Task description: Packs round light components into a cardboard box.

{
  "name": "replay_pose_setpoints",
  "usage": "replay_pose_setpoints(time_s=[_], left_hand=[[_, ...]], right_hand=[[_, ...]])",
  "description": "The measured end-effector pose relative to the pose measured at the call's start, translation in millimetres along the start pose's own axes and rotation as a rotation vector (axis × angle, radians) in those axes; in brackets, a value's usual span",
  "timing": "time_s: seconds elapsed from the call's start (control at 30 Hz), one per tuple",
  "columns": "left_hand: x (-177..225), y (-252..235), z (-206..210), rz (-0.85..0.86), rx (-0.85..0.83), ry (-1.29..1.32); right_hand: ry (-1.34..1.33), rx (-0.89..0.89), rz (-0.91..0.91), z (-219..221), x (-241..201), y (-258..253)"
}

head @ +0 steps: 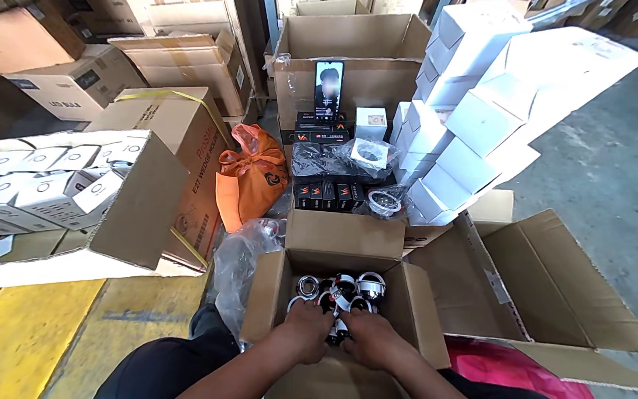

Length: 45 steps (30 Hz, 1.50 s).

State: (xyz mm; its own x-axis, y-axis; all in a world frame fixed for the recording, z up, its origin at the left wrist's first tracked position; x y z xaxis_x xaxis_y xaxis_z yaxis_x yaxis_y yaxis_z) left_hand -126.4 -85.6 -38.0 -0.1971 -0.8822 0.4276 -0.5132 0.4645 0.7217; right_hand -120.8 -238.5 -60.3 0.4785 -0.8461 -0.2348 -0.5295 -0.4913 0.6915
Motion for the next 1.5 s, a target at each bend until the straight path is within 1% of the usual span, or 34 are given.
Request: replay_pose_setpoints(time_s=[0.6, 0.93, 1.13, 1.33, 1.5], left_hand=[[0.0, -0.9, -0.3, -0.001, -0.005, 0.004], [0.7, -0.4, 0.1, -0.001, 0.003, 0.011], [1.1, -0.7, 0.0, -0.003, 0.002, 0.003], [1.2, -0.7, 0.4, -0.004, -0.006, 0.005], [1.4, -1.4, 1.0, -0.005, -0.013, -0.006]], right_hand=[[-0.013, -0.005, 0.003, -1.3, -0.5, 0.8], [-0.018, -0.038, 0.047, -2.0, -0.3, 4.1], [0.08, 0.042, -0.016, -2.1, 0.3, 2.4], [0.046, -0.009, -0.025, 0.3, -0.4, 0.4], [0.049, -0.017, -0.017, -1.2, -1.1, 1.1]])
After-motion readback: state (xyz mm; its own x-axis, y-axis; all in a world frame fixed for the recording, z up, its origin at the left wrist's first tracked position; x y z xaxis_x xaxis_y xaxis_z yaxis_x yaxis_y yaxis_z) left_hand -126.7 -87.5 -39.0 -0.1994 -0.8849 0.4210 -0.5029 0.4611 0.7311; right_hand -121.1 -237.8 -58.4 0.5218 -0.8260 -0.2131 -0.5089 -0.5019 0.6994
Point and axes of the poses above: each hand's wrist, its own y-axis away from the middle knuckle, its own z-axis out of the palm, x = y × z, the point moved 3 cm from there along -y, towards the middle knuckle, and after that the axes turned 13 degrees about y, right-handed, at the moved point
